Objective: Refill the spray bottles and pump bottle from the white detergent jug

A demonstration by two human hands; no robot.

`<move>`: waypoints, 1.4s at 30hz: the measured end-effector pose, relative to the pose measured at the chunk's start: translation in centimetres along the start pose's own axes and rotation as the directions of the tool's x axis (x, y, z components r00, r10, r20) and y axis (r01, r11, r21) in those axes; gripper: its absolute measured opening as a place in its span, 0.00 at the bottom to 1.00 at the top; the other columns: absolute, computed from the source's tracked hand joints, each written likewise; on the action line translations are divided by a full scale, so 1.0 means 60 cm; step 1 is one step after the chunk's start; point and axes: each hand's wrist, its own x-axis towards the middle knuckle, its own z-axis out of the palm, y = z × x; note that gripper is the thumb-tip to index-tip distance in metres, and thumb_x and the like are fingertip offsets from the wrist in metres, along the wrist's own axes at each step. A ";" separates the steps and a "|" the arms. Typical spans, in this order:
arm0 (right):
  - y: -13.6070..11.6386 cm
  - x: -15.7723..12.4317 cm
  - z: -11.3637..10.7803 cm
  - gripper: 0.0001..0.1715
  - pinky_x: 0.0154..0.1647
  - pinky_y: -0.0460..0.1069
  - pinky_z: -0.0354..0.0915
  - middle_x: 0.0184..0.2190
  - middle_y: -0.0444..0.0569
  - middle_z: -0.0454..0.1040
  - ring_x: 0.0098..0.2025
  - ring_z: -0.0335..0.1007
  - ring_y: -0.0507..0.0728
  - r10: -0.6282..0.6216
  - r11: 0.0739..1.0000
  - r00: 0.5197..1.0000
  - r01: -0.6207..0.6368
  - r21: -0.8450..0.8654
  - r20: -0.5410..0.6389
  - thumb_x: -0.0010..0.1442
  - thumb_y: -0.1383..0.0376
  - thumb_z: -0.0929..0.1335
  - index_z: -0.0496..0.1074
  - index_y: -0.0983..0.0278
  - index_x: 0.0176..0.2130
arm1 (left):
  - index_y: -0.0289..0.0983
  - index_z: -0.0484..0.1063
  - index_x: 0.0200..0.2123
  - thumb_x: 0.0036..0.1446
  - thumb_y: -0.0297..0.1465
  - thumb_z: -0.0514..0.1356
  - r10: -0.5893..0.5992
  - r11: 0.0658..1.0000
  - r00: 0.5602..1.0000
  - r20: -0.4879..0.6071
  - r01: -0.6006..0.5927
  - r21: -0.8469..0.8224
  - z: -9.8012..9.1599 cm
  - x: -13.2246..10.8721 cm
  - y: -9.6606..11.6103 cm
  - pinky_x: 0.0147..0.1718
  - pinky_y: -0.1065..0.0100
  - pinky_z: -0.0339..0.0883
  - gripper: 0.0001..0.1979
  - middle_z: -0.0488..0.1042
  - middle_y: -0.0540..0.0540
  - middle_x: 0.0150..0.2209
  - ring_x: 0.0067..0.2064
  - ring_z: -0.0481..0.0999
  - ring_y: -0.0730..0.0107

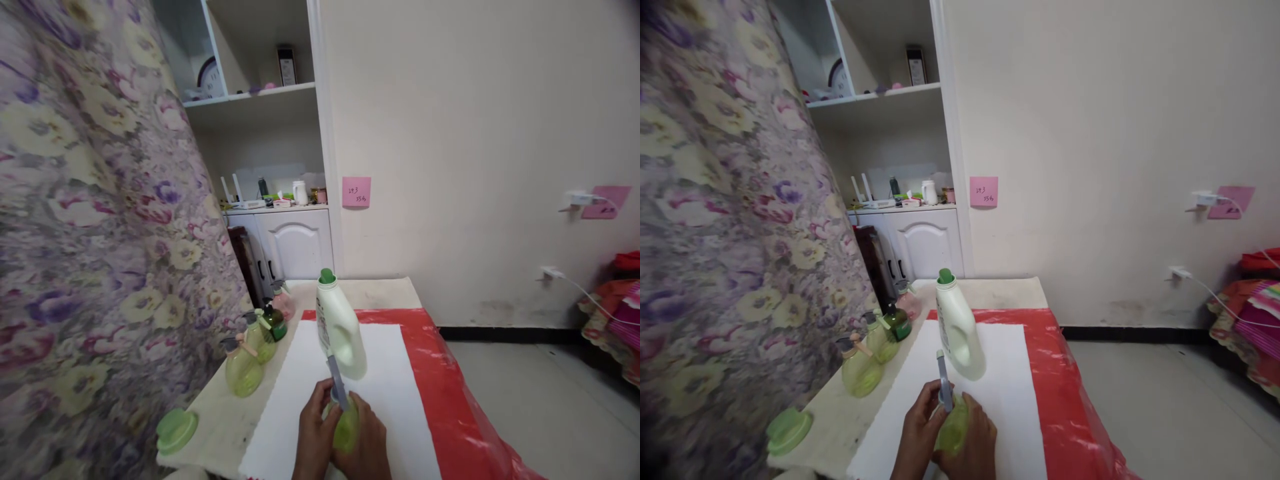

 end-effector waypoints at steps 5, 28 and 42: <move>0.010 -0.010 0.006 0.43 0.50 0.59 0.68 0.49 0.56 0.76 0.50 0.73 0.67 -0.070 0.995 0.997 0.072 0.066 -0.036 0.42 0.61 0.72 0.60 0.61 0.56 | 0.39 0.71 0.40 0.51 0.30 0.62 -0.002 0.999 0.999 0.044 0.004 -0.052 -0.002 -0.011 0.013 0.46 0.63 0.69 0.11 0.80 0.45 0.43 0.46 0.77 0.58; -0.014 -0.021 -0.099 0.48 0.58 0.58 0.62 0.55 0.58 0.70 0.58 0.66 0.69 -0.199 0.733 0.954 -0.007 0.681 0.224 0.40 0.54 0.74 0.59 0.63 0.57 | 0.36 0.75 0.37 0.48 0.36 0.68 -0.049 0.939 0.968 0.247 0.129 -0.320 -0.024 -0.031 0.083 0.41 0.67 0.65 0.14 0.80 0.45 0.37 0.40 0.76 0.64; -0.057 -0.008 -0.128 0.46 0.30 0.50 0.60 0.33 0.46 0.74 0.30 0.66 0.57 -0.291 0.261 0.848 -0.375 0.890 0.443 0.31 0.48 0.76 0.71 0.60 0.49 | 0.37 0.73 0.46 0.54 0.39 0.64 -0.043 0.913 0.942 0.334 0.172 -0.369 -0.019 -0.026 0.083 0.41 0.66 0.61 0.18 0.78 0.44 0.40 0.41 0.73 0.63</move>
